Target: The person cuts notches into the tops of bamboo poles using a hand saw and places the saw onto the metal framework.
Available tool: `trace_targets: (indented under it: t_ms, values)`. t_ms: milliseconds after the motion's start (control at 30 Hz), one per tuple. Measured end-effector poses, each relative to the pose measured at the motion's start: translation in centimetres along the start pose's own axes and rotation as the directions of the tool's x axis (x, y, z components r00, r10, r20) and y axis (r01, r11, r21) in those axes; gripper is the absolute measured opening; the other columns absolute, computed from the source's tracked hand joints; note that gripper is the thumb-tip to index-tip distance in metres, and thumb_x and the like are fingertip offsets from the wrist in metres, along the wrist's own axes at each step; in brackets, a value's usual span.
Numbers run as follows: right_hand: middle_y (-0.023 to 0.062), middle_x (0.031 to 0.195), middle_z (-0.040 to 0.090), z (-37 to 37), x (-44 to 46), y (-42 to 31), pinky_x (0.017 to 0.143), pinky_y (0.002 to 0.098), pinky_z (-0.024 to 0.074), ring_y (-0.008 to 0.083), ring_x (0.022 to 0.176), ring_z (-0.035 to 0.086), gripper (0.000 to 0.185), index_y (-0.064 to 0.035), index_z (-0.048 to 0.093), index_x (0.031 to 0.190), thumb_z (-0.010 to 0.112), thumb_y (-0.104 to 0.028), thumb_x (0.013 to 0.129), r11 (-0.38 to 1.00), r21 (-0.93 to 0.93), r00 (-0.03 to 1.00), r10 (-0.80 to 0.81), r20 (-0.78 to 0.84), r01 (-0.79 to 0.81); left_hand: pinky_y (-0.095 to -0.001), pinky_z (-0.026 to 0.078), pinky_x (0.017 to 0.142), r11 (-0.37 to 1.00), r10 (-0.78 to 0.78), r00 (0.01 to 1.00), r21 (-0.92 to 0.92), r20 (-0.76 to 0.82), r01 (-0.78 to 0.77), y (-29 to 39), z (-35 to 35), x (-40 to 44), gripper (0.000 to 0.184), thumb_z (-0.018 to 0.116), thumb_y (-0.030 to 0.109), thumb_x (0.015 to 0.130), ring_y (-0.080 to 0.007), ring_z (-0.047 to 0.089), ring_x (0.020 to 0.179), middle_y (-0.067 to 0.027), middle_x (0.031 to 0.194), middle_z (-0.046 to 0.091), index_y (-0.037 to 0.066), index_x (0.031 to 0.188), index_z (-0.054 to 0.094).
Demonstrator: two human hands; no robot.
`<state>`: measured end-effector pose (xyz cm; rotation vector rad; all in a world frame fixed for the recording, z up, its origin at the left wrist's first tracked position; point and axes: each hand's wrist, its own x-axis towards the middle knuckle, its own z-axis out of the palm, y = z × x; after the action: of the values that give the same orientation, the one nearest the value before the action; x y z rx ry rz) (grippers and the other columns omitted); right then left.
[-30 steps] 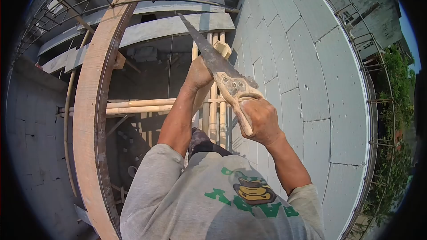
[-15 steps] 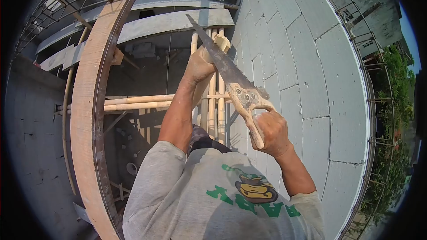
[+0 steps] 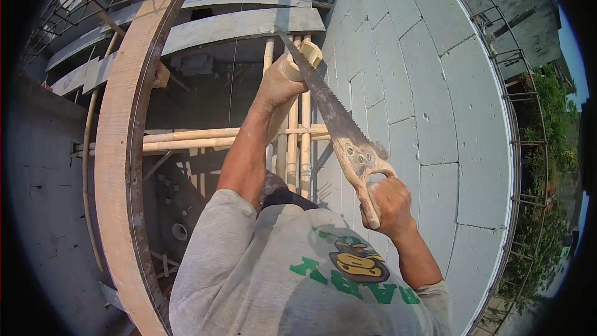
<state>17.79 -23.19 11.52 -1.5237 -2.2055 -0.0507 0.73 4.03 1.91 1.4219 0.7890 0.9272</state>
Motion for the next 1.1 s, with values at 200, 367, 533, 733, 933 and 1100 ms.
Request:
trace_targets:
  t_ms: [200,367,533,733,933,1100]
  values:
    - [0.0126,0.067,0.059,3.4,7.8,2.1,0.065,0.0429,0.0534,0.0341,0.060,0.060,0.014,-0.0059,0.055,0.074,0.069,-0.007,0.072,0.998,0.035,0.999,-0.047,0.001,0.047,-0.0330,0.053,0.088,0.992,0.042,0.998,0.113,0.037,-0.046,-2.2,0.1,-1.2,0.060,0.087,0.021,0.067,-0.0200,0.067,0.096,-0.0087,0.107,0.071,0.005,0.120,0.065]
    - [0.0115,0.064,0.055,3.5,5.8,0.7,0.063,0.0443,0.0517,0.0342,0.057,0.056,0.015,-0.0052,0.055,0.073,0.069,-0.007,0.072,1.000,0.011,0.999,0.003,-0.045,-0.002,-0.0336,0.054,0.084,0.995,0.043,0.998,0.088,-0.038,-0.040,-1.0,-0.1,0.0,0.054,0.088,0.022,0.068,-0.0188,0.068,0.090,-0.0079,0.099,0.072,0.007,0.115,0.065]
    - [0.0088,0.063,0.054,-0.1,-0.9,0.5,0.067,0.0457,0.0560,0.0297,0.053,0.055,0.011,-0.0046,0.058,0.073,0.069,-0.003,0.071,0.999,0.038,0.999,-0.032,-0.016,0.033,-0.0307,0.053,0.078,0.989,0.101,0.994,0.109,-0.048,-0.095,-0.6,-0.1,-0.2,0.050,0.085,0.015,0.069,-0.0136,0.065,0.084,-0.0033,0.097,0.071,0.003,0.113,0.065]
    - [0.0128,0.065,0.055,4.7,8.2,1.9,0.064,0.0457,0.0491,0.0354,0.060,0.058,0.020,-0.0053,0.053,0.074,0.068,-0.018,0.076,0.998,0.039,0.995,-0.045,-0.085,0.049,-0.0334,0.053,0.084,0.979,0.049,0.998,0.196,0.031,-0.055,-1.5,-0.7,0.0,0.056,0.086,0.022,0.071,-0.0208,0.069,0.094,-0.0090,0.107,0.072,0.004,0.118,0.064]
    - [0.0108,0.062,0.052,-0.8,-3.2,-1.0,0.066,0.0458,0.0525,0.0325,0.057,0.057,0.017,-0.0059,0.053,0.070,0.070,-0.006,0.072,0.997,0.037,0.998,0.065,-0.002,-0.065,-0.0325,0.053,0.088,0.997,0.069,0.996,0.033,-0.060,-0.067,-1.5,0.4,0.7,0.064,0.089,0.018,0.066,-0.0202,0.069,0.097,-0.0091,0.110,0.072,0.004,0.122,0.062]
    - [0.0110,0.065,0.056,3.6,7.3,2.6,0.063,0.0434,0.0494,0.0314,0.062,0.059,0.018,-0.0061,0.056,0.074,0.071,-0.017,0.075,0.997,0.029,0.996,-0.076,-0.045,0.077,-0.0346,0.053,0.089,0.975,0.001,1.000,0.222,-0.020,0.003,-1.0,0.5,-0.9,0.055,0.088,0.025,0.071,-0.0202,0.069,0.099,-0.0104,0.110,0.072,0.004,0.118,0.066]
